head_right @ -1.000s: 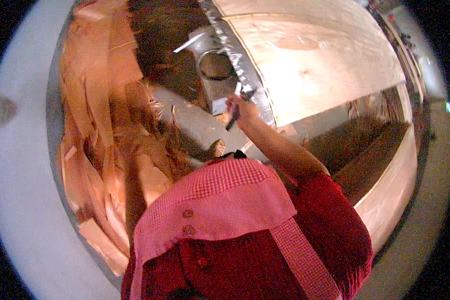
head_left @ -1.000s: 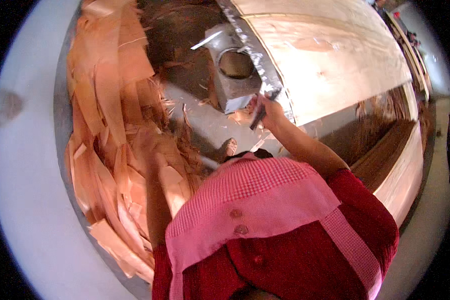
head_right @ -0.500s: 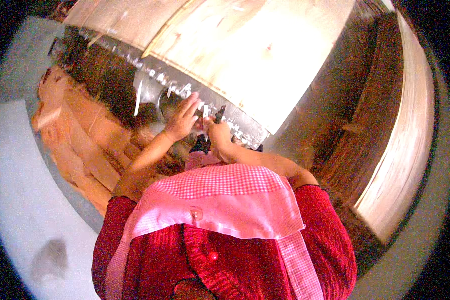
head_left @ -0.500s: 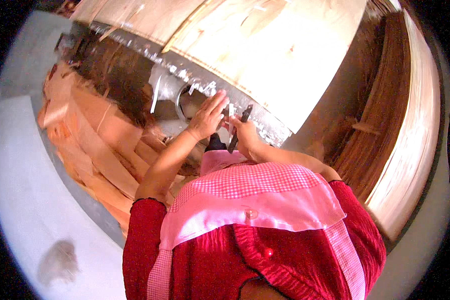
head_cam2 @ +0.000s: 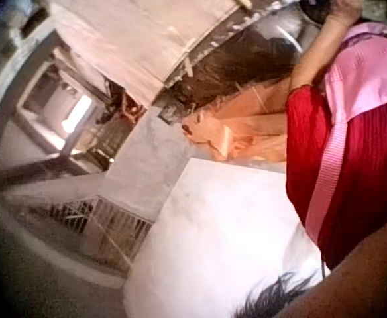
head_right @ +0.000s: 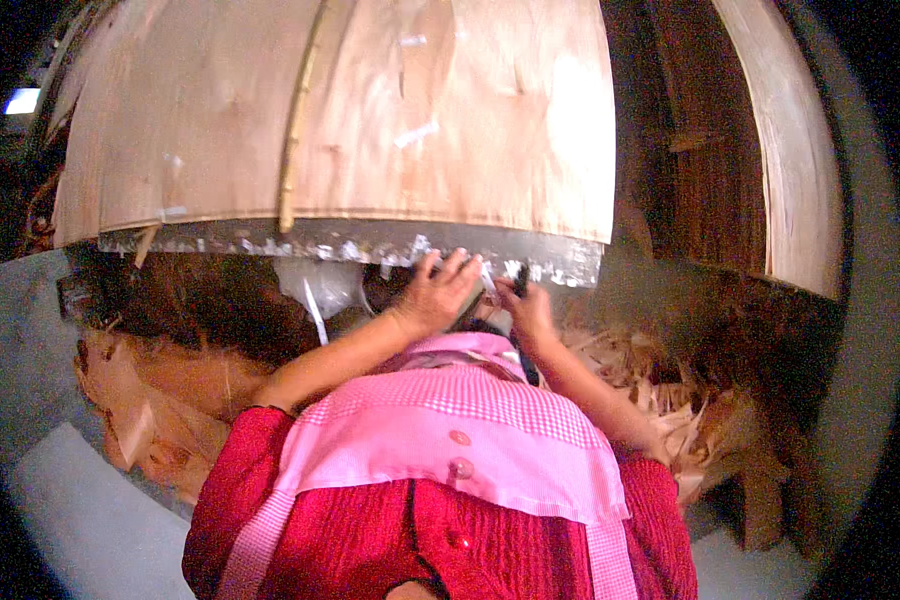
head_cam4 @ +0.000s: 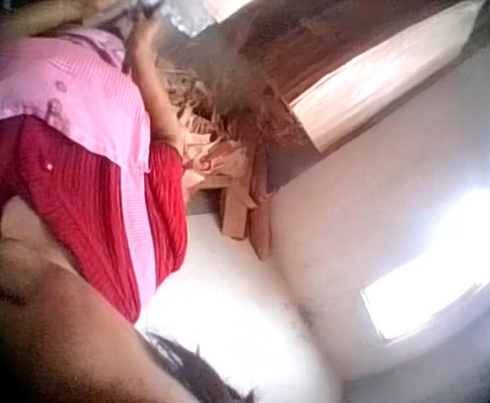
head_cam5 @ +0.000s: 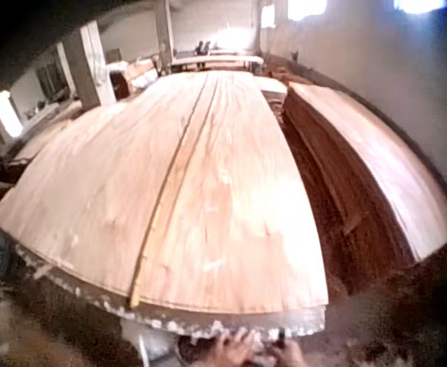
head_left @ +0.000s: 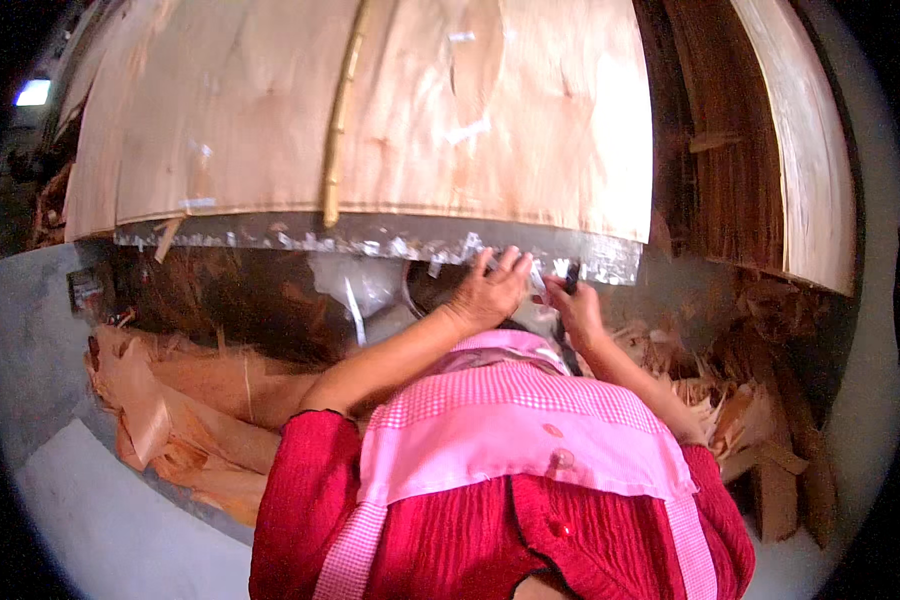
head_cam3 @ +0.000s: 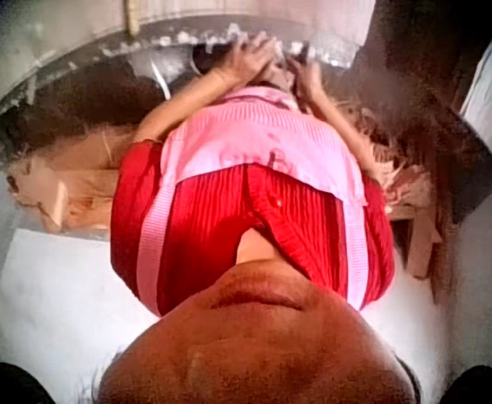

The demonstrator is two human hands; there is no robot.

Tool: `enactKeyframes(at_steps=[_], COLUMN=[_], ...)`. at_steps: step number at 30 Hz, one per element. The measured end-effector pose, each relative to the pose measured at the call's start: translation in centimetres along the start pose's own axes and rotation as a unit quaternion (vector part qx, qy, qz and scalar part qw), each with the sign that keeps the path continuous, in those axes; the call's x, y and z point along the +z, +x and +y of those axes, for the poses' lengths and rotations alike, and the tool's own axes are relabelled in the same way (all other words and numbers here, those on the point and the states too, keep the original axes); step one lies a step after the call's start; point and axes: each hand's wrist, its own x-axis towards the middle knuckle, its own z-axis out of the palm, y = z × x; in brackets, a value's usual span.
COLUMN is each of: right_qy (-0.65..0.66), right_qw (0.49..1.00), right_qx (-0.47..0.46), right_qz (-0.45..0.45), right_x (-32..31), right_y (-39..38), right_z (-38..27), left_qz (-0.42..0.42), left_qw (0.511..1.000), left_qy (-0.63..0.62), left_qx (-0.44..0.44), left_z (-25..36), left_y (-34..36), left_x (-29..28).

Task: The person prepares large wood veneer sheets by using a stick to separate them from a stack, applying tape to the edges of a sheet on a table, and then using a utility knife to trim the edges.

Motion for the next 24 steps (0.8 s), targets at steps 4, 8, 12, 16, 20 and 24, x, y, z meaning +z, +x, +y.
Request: enactKeyframes(at_steps=[4,8,12,16,20,24], right_qy=[0.01,0.046,-0.014,-0.07,-0.127,-0.255], right_qw=[0.986,0.979,0.985,0.98,0.954,0.923], right_qx=[-0.12,-0.152,-0.172,-0.173,-0.257,-0.287], right_qz=[0.116,0.126,0.022,-0.068,-0.083,0.006], right_x=[-3.4,-4.8,1.2,8.3,15.3,19.8], right_y=[-2.4,-4.0,-3.8,-1.8,2.3,6.1], right_z=[2.9,2.2,-1.6,-5.6,-8.6,-10.8], left_qz=[0.034,0.262,0.013,0.074,0.184,0.18], left_qw=[0.99,0.867,0.831,0.804,0.84,0.782], left_qy=[-0.13,-0.119,0.024,-0.019,-0.127,-0.132], left_qx=[-0.04,-0.407,-0.556,-0.59,-0.495,-0.582], left_z=[-2.5,-12.9,-21.7,-22.3,-20.6,-33.3], left_y=[1.2,-0.3,-3.8,-5.9,-7.3,-13.7], left_x=[-1.8,-6.3,-7.6,-6.2,-8.3,-9.6])
